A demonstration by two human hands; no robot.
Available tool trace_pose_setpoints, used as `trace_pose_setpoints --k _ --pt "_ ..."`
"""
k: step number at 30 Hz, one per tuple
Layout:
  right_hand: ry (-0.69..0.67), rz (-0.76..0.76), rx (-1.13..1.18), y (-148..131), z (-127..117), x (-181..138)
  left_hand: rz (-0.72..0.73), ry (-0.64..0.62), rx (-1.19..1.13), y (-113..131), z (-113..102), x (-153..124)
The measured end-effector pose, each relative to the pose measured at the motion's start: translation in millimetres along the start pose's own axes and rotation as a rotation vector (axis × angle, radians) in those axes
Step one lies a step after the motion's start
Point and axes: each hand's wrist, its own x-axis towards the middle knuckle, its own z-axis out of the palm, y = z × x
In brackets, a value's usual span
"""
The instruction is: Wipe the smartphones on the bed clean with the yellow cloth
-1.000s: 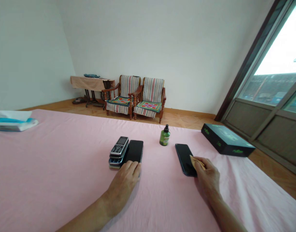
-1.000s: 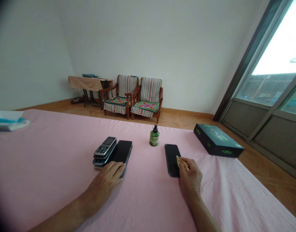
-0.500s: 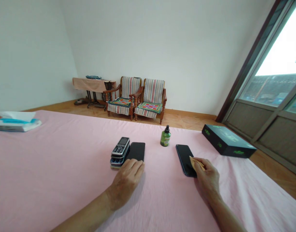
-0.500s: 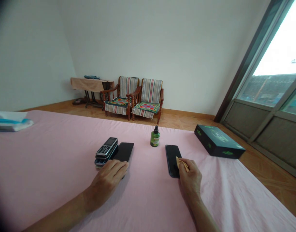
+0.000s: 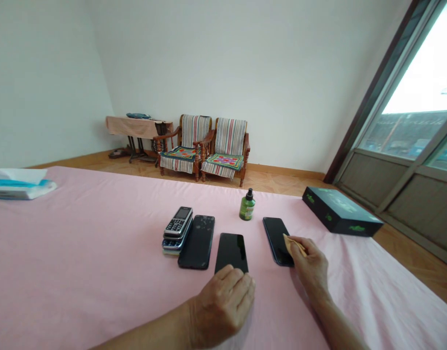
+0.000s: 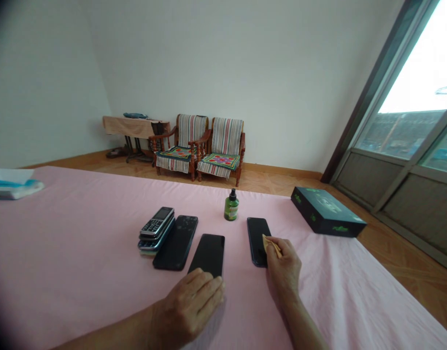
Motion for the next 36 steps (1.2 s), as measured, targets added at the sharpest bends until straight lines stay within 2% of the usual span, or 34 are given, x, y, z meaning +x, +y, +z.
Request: trace_pose_setpoints --k 4,7,9,12,15,18,21,26,29,36 --pt "-0.009 -0.033 -0.007 1 1 1 0.032 0.044 -0.058 11 7 0" --pt "0.005 -0.099 -0.03 2 1 2 -0.016 -0.02 -0.171 12 7 2" --pt "0.022 -0.15 -0.042 2 1 1 -0.091 -0.061 -0.265 9 3 1" --pt "0.04 -0.211 -0.048 2 1 -1 -0.275 -0.107 -0.392 0 -8 -7" --pt "0.028 -0.28 -0.04 -1 3 -4 -0.415 -0.205 -0.479 -7 -16 -18" --pt "-0.009 -0.357 -0.031 -5 7 -9 -0.48 -0.295 -0.526 -10 -18 -26" --pt "-0.068 -0.407 -0.012 -11 14 -17 -0.521 -0.331 -0.564 -9 -15 -28" --pt "-0.336 -0.408 0.102 -28 33 -33 -0.545 -0.331 -0.624 -11 -13 -27" --pt "-0.461 -0.414 0.039 -38 51 -38 -0.569 -0.339 -0.647 -11 -13 -27" --pt "-0.492 -0.459 -0.103 -47 104 -32 -0.638 -0.302 -0.696 -10 -8 -28"
